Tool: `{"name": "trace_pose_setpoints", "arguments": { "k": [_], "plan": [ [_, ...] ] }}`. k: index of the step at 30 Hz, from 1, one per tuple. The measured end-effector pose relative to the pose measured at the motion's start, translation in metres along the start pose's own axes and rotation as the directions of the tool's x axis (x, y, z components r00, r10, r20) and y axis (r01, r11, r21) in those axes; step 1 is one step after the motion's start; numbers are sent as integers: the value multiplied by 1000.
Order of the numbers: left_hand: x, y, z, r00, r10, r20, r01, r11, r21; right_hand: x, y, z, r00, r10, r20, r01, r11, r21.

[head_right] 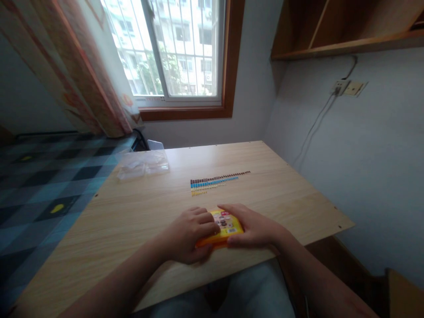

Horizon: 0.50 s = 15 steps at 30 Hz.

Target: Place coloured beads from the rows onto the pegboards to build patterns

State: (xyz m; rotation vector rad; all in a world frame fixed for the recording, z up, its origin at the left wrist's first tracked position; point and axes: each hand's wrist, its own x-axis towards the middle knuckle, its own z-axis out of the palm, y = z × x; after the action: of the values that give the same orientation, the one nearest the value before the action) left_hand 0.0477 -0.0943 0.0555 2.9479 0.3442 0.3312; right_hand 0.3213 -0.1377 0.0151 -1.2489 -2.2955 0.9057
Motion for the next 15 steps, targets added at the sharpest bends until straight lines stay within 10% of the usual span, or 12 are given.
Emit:
{"name": "trace_pose_setpoints", "arguments": {
  "k": [15],
  "plan": [
    [-8,-16,23,982,-178,55,183,979,-92,-4,3,24,978,-90,-189,82,995,-50]
  ]
}}
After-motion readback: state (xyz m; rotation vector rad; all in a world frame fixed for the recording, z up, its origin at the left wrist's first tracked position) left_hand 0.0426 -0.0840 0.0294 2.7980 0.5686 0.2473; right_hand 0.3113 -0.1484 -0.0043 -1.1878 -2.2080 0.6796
